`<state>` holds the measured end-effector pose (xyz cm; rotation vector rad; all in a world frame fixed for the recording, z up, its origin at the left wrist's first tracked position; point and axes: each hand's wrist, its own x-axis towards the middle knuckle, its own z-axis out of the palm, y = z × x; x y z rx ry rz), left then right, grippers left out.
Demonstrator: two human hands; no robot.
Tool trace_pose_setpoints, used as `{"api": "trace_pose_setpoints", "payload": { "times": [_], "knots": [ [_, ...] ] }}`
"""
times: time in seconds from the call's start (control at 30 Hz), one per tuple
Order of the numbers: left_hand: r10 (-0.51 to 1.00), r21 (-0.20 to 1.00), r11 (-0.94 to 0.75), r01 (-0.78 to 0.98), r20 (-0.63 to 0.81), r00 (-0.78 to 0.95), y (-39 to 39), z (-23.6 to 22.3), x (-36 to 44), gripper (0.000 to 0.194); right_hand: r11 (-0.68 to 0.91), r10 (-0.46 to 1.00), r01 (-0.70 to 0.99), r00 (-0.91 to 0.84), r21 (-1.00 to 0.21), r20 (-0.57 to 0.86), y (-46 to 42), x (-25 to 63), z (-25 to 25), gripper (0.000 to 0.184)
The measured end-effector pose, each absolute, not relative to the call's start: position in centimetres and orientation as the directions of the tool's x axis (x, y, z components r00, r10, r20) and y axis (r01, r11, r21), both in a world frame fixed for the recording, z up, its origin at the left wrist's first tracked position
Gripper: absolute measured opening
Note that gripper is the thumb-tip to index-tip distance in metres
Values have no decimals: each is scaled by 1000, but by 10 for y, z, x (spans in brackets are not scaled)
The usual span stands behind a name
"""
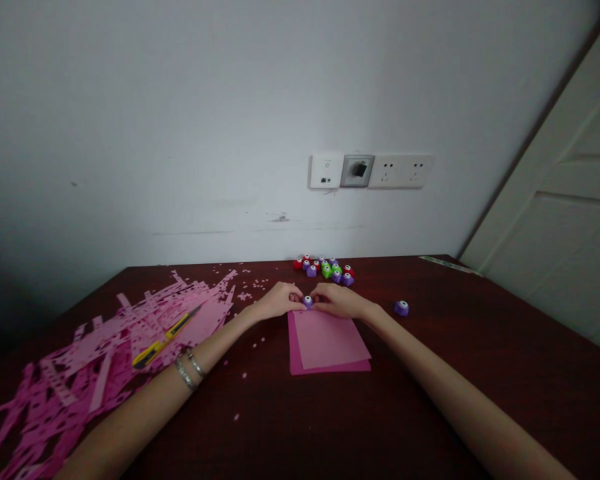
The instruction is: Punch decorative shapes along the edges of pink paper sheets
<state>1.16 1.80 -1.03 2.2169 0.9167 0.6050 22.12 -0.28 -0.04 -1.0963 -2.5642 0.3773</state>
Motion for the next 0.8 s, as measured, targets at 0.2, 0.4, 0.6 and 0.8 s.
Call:
{"api": "trace_pose_setpoints", "payload": {
  "times": [0.2,0.4,0.6,0.8],
  "knots": [
    [765,720,-514,467,139,629,20,-16,11,20,656,744,653,-645,-379,176,-3,221,-2,18],
    [764,717,-517,468,139,631,19,-16,10,20,649,750,656,-637,-385,179,-6,219,0,18],
    [757,707,-521,478,124,642,20,-9,5,29,634,761,660,-626,-404,171,-7,222,5,21],
    [766,634,-514,577,37,642,12,6,-4,21,540,826,738,-557,-405,86,-9,232,18,15]
  ]
}}
